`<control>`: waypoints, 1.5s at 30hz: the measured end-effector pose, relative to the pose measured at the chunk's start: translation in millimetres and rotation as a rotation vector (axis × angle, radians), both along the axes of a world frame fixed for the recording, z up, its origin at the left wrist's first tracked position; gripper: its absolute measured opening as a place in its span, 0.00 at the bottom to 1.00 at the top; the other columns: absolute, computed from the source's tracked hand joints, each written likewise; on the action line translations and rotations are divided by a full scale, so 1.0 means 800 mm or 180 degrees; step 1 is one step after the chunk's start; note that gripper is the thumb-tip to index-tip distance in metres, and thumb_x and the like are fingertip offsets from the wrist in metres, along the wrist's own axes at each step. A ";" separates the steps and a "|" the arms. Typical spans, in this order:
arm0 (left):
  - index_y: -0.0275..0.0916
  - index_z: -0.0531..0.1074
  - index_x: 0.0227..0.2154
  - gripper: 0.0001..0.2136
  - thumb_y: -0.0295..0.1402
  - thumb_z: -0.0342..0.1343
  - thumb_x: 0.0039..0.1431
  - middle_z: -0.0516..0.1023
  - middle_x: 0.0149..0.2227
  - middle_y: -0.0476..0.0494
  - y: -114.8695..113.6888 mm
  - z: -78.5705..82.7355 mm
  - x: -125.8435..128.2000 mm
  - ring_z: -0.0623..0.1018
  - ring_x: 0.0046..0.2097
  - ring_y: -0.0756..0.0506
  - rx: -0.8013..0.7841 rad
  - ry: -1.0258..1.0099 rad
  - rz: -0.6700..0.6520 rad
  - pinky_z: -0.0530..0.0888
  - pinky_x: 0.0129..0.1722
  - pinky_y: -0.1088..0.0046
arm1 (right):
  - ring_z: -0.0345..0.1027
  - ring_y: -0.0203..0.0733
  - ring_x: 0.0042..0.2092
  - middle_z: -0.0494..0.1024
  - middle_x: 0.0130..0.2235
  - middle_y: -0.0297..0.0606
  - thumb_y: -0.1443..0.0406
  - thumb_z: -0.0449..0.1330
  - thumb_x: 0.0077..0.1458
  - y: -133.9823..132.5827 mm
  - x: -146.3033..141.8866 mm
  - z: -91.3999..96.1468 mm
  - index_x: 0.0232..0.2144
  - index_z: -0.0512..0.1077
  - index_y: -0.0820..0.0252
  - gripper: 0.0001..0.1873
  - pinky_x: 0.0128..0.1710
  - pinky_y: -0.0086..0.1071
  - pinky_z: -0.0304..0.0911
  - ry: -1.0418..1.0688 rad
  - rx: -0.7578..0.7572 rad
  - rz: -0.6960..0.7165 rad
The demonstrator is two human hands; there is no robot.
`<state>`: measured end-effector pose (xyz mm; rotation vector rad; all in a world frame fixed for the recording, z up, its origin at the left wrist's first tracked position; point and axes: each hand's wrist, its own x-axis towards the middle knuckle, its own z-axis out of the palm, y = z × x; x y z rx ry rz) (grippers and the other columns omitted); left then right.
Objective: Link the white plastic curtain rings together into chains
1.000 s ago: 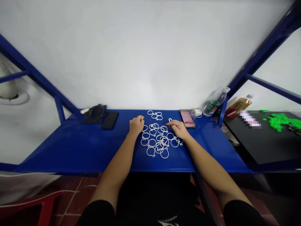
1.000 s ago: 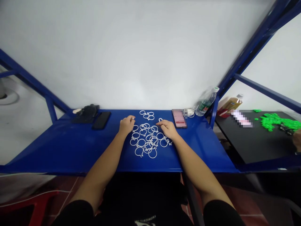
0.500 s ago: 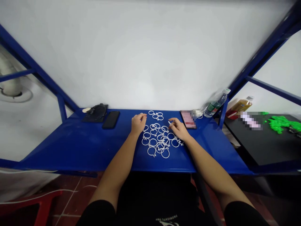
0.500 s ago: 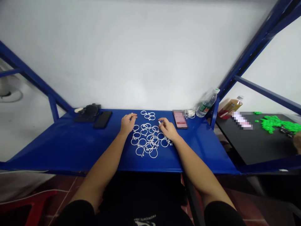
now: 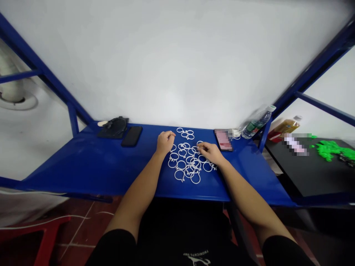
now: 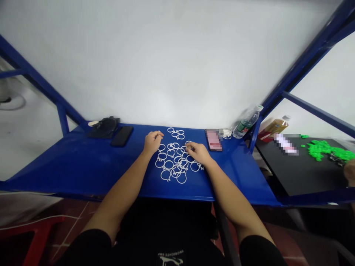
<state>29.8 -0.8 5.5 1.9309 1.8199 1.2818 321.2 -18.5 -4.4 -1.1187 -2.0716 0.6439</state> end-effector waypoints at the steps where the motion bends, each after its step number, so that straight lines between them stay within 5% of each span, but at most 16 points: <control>1: 0.43 0.82 0.33 0.14 0.25 0.50 0.60 0.86 0.37 0.48 -0.001 0.002 -0.001 0.81 0.47 0.42 -0.0005 -0.0021 0.0013 0.76 0.54 0.65 | 0.77 0.41 0.31 0.86 0.37 0.38 0.57 0.64 0.63 0.000 -0.001 0.002 0.46 0.80 0.56 0.13 0.36 0.34 0.71 -0.0036 0.0091 -0.0039; 12: 0.43 0.79 0.29 0.13 0.24 0.49 0.59 0.84 0.35 0.47 0.001 0.008 0.000 0.80 0.45 0.42 -0.0039 -0.0023 -0.0046 0.76 0.52 0.64 | 0.81 0.50 0.46 0.86 0.46 0.41 0.60 0.56 0.69 -0.002 -0.010 0.028 0.50 0.80 0.53 0.15 0.47 0.40 0.72 -0.0651 0.0615 -0.0241; 18: 0.43 0.78 0.30 0.15 0.21 0.48 0.57 0.84 0.35 0.47 0.003 0.006 0.003 0.80 0.46 0.41 -0.0113 0.0114 -0.0227 0.76 0.52 0.64 | 0.79 0.48 0.46 0.86 0.47 0.42 0.62 0.57 0.69 0.066 -0.051 0.054 0.46 0.81 0.55 0.13 0.46 0.37 0.69 -0.1036 0.0393 -0.0035; 24: 0.43 0.80 0.40 0.16 0.21 0.49 0.61 0.86 0.38 0.48 0.001 0.006 0.000 0.81 0.48 0.42 0.0011 0.0091 -0.0149 0.76 0.55 0.63 | 0.78 0.51 0.48 0.85 0.49 0.48 0.56 0.58 0.68 0.150 -0.098 0.041 0.50 0.81 0.57 0.17 0.46 0.37 0.69 -0.1934 -0.0123 -0.0547; 32: 0.43 0.77 0.54 0.19 0.23 0.54 0.62 0.86 0.47 0.47 -0.004 0.003 0.011 0.84 0.50 0.41 -0.0208 0.0151 -0.0402 0.77 0.55 0.64 | 0.77 0.49 0.45 0.85 0.43 0.46 0.61 0.63 0.61 0.159 -0.087 0.028 0.40 0.83 0.56 0.09 0.42 0.34 0.67 -0.1998 -0.0129 -0.0642; 38: 0.44 0.78 0.54 0.21 0.22 0.53 0.62 0.86 0.49 0.47 -0.013 0.004 0.019 0.83 0.53 0.41 -0.0300 0.0365 -0.0725 0.76 0.58 0.63 | 0.72 0.42 0.36 0.82 0.34 0.40 0.60 0.62 0.58 0.131 -0.057 0.040 0.30 0.76 0.59 0.09 0.38 0.33 0.65 -0.0864 -0.0116 -0.0481; 45: 0.42 0.77 0.59 0.22 0.23 0.51 0.66 0.85 0.51 0.43 -0.020 0.005 0.026 0.83 0.51 0.41 -0.0310 0.0717 -0.1060 0.77 0.57 0.61 | 0.65 0.35 0.24 0.81 0.32 0.35 0.58 0.62 0.58 0.056 -0.024 0.050 0.37 0.68 0.55 0.09 0.23 0.29 0.59 0.1374 -0.0482 -0.0468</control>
